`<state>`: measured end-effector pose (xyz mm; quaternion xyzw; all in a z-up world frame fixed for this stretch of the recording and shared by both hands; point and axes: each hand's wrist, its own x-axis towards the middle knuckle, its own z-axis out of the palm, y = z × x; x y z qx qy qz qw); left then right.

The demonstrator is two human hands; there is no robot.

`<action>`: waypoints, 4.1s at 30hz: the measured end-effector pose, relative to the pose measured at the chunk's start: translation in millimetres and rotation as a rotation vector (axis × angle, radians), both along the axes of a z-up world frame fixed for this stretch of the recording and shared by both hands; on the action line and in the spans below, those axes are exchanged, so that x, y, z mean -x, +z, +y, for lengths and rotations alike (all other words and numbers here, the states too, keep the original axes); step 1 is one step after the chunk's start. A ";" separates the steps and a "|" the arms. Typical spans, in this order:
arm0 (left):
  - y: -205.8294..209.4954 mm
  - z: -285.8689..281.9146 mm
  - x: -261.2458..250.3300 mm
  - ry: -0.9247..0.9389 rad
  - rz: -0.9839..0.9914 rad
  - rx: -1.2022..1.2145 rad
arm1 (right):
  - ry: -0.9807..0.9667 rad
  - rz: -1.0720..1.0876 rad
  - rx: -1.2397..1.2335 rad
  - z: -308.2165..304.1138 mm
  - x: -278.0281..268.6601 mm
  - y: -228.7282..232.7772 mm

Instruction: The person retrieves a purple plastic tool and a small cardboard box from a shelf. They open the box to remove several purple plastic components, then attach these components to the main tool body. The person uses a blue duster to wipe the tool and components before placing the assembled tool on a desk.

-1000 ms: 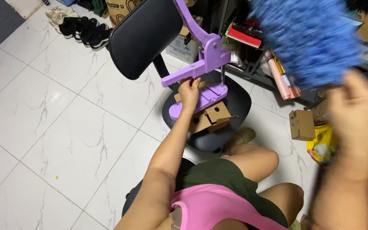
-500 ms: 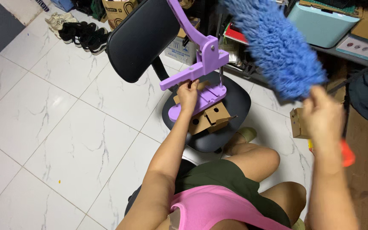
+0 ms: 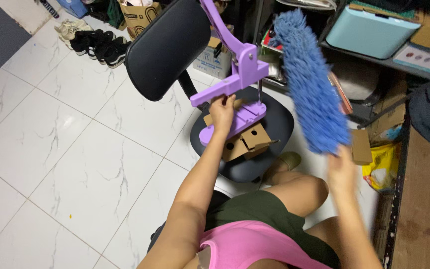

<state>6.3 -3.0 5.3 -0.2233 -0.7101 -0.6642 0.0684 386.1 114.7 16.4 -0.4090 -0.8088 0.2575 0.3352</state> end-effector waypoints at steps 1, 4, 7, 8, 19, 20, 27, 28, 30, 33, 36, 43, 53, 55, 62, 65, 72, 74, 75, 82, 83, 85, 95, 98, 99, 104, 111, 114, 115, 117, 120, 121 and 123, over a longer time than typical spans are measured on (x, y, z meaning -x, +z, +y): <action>1.5 -1.0 -2.9 -0.001 -0.012 0.007 | 0.019 0.033 -0.001 3.8 -34.4 4.0; 2.4 -2.7 -12.1 -0.013 -0.064 0.007 | -0.084 -0.170 -0.136 25.0 -135.5 32.3; -4.9 6.7 -23.1 -0.081 -0.172 -0.058 | 0.116 -0.013 -0.163 28.1 -172.6 63.1; -8.4 11.6 -26.5 -0.123 -0.225 -0.085 | 0.123 -0.052 -0.210 22.3 -169.6 75.8; -39.9 20.4 -14.8 -0.023 0.058 0.023 | 0.219 -0.642 -0.359 -81.9 -29.1 244.5; -39.7 17.7 -14.5 -0.031 0.046 0.026 | 0.249 -0.602 -0.351 -83.5 -24.5 249.4; -21.9 2.4 -15.3 -0.087 0.025 0.068 | 0.281 -0.556 -0.585 -33.9 -37.5 220.1; -15.5 1.0 -12.6 -0.104 0.011 0.074 | 0.270 -0.507 -0.543 -16.5 -47.9 208.9; -4.8 -0.3 -5.3 -0.131 -0.009 0.085 | 0.270 -0.387 -0.424 23.0 -70.7 180.7; 1.6 -3.2 7.9 -0.228 -0.125 0.157 | 0.266 -0.264 -0.239 62.0 -120.7 139.9; 1.9 -4.3 28.5 -0.313 -0.224 0.311 | 0.198 -0.321 -0.196 54.5 -159.6 115.2; 3.1 -9.8 36.5 -0.264 -0.153 0.286 | 0.262 -0.525 -0.378 -36.9 -91.2 140.2; 13.8 -4.0 21.2 -0.214 -0.174 0.306 | 0.360 -0.808 -0.548 -104.7 50.0 193.4; 8.6 -4.3 25.4 -0.249 -0.169 0.315 | 0.386 -0.808 -0.470 -106.5 50.6 190.5; -13.9 -0.1 54.4 -0.387 -0.267 0.317 | 0.224 -1.088 -0.360 -109.6 -57.5 211.2; -15.4 2.1 54.3 -0.432 -0.282 0.239 | 0.195 -1.266 -0.340 -110.2 -75.2 213.8; -6.2 -13.6 49.1 -0.412 -0.446 0.479 | 0.300 -1.041 -0.467 -98.6 -100.8 197.4; -11.1 -12.5 53.6 -0.430 -0.394 0.333 | 0.300 -1.092 -0.426 -101.8 -104.7 196.7; -15.9 -11.5 56.9 -0.438 -0.368 0.260 | 0.291 -1.162 -0.390 -105.3 -103.7 197.1; -26.3 -4.3 66.0 -0.443 -0.275 0.285 | 0.343 -0.883 -0.347 -101.9 -23.8 176.1; -22.3 -5.8 62.4 -0.392 -0.228 0.348 | 0.371 -0.838 -0.335 -95.8 -4.2 164.9; -15.9 -13.5 51.9 -0.325 -0.188 0.416 | 0.430 -0.779 -0.295 -86.5 33.3 141.2; -32.8 -22.4 61.6 -0.365 -0.240 0.248 | 0.708 -0.640 -0.105 -95.6 127.1 111.5; -37.8 -19.6 64.8 -0.454 -0.257 0.170 | 0.738 -0.685 -0.133 -84.4 108.0 117.7; -38.4 -20.8 62.3 -0.470 -0.281 0.164 | 0.739 -0.699 -0.152 -77.2 94.9 122.0; -21.1 -23.7 58.4 -0.328 -0.232 0.364 | 0.463 -1.081 -0.076 -23.8 0.4 159.6; -11.4 -18.8 62.3 -0.273 -0.216 0.381 | 0.437 -0.916 0.057 45.2 -121.6 151.7; -11.7 -17.6 62.3 -0.286 -0.261 0.445 | 0.289 -0.837 0.036 60.8 -139.2 135.5; -11.1 -18.5 62.2 -0.266 -0.242 0.448 | 0.245 -0.807 0.022 61.7 -138.3 133.2; -8.5 -19.3 61.4 -0.231 -0.201 0.456 | 0.164 -0.751 -0.012 53.4 -129.7 134.0; -3.7 -18.4 57.6 -0.211 -0.209 0.428 | 0.100 -0.760 -0.108 24.8 -101.4 149.9; -2.6 -18.0 55.4 -0.202 -0.204 0.405 | 0.105 -0.801 -0.168 11.4 -89.7 157.6; 0.1 -16.1 51.9 -0.176 -0.192 0.357 | 0.125 -0.862 -0.291 -17.1 -64.9 174.2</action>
